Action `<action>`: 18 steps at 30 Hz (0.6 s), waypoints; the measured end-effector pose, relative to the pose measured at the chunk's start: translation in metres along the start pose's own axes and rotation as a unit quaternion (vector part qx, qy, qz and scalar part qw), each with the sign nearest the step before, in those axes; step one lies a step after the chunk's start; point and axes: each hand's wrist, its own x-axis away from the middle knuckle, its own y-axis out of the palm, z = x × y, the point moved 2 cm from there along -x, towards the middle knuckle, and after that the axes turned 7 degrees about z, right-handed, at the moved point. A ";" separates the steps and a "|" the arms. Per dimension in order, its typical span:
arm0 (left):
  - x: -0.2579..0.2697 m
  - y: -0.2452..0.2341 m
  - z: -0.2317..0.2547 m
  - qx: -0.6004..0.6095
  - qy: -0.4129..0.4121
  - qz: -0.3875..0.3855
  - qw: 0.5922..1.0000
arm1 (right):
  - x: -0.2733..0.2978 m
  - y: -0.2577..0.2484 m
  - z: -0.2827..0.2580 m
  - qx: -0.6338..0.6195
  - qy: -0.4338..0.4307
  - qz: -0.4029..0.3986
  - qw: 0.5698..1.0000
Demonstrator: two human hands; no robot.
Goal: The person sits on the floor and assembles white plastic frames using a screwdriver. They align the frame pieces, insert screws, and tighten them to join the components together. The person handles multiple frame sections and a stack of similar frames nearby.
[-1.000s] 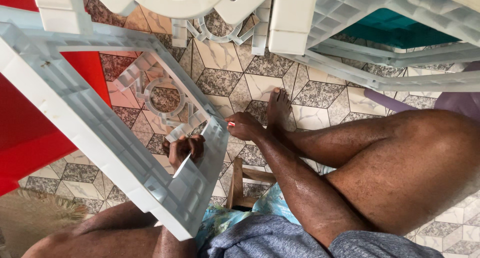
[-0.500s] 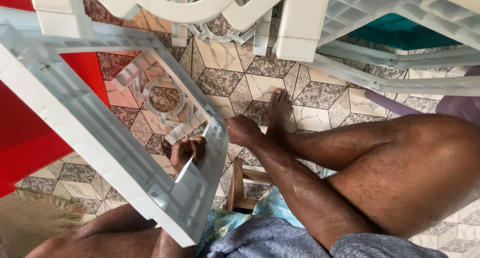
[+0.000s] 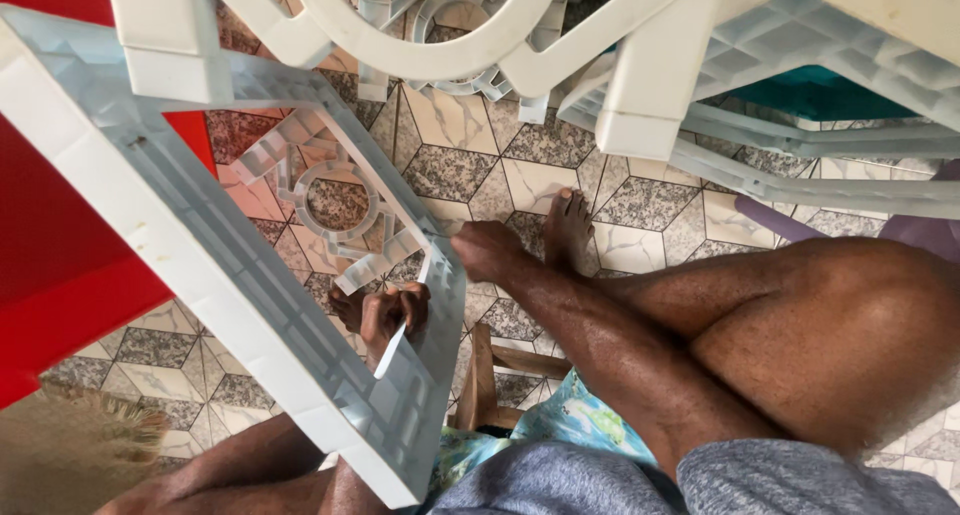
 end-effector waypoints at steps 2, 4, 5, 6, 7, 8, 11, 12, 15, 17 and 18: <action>-0.001 0.001 0.002 -0.031 0.025 0.006 0.999 | -0.013 0.015 0.007 0.029 -0.033 0.006 0.999; 0.006 0.003 0.008 -0.071 0.035 0.014 0.997 | -0.019 0.040 0.002 0.031 -0.031 0.044 0.998; -0.003 0.001 0.004 -0.086 0.049 0.017 0.995 | -0.037 0.043 0.000 0.034 -0.035 0.074 0.996; -0.012 -0.002 0.000 -0.109 0.067 0.022 0.992 | -0.052 0.043 0.002 0.014 -0.057 0.115 0.992; -0.006 0.001 0.001 -0.119 0.062 0.025 0.991 | -0.041 0.056 0.008 -0.011 -0.065 0.139 0.988; 0.001 0.004 0.003 -0.116 0.052 0.028 0.992 | -0.028 0.067 0.013 -0.035 -0.072 0.164 0.983; -0.003 0.004 0.006 -0.159 0.070 0.041 0.984 | -0.020 0.062 0.017 -0.095 -0.115 0.265 0.953; -0.006 0.002 0.009 -0.217 0.097 0.057 0.970 | -0.024 0.059 0.015 -0.086 -0.080 0.189 0.975; -0.004 0.007 0.010 -0.339 0.143 0.108 0.924 | -0.038 0.045 0.014 -0.085 0.011 0.016 0.996; 0.001 0.003 0.009 -0.277 0.070 0.113 0.952 | -0.042 0.037 0.011 -0.137 0.046 -0.014 0.989; 0.003 0.002 0.012 -0.316 0.109 0.114 0.936 | -0.039 0.037 0.010 -0.218 0.095 -0.037 0.971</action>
